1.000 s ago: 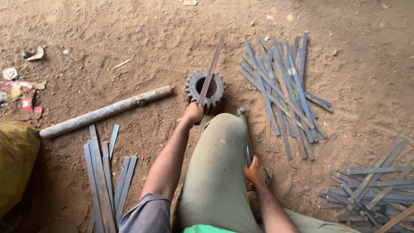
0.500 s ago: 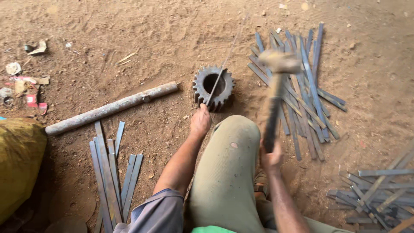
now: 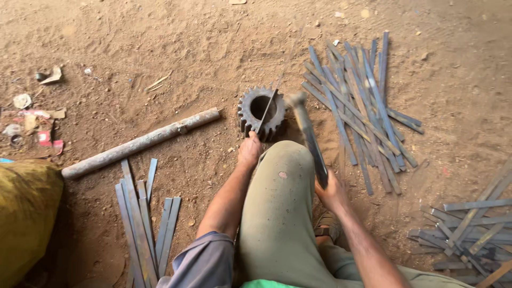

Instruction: The person sits on the ground and repeatedly strikes metal rods with a hammer, using a gear-like object as an anvil. The person adjusts the rods between strikes and places the finished pieces into a pile.

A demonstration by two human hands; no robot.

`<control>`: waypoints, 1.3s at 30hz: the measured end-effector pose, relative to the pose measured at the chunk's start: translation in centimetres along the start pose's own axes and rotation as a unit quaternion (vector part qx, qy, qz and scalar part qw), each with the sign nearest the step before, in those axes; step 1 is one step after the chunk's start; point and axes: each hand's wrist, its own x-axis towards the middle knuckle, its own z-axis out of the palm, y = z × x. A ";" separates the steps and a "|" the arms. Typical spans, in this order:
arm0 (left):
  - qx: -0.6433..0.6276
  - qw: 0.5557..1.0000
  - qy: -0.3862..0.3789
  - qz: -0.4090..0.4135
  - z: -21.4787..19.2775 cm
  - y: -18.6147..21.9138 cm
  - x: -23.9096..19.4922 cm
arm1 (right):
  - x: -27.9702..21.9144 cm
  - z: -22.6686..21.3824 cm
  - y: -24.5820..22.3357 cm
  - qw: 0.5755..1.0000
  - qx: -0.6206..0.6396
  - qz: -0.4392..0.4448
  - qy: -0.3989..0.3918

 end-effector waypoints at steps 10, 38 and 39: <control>-0.534 0.789 -0.304 0.002 -1.1 1.6 3.3 | 2.3 6.0 13.2 0.997 0.020 0.069 -0.008; -0.177 0.978 -0.055 -0.096 1.2 -9.3 -9.1 | 4.1 7.3 13.3 0.992 -0.071 0.058 0.087; -0.186 0.974 -0.065 -0.109 1.8 -10.7 -11.4 | 4.2 7.4 13.0 0.992 -0.073 0.052 0.089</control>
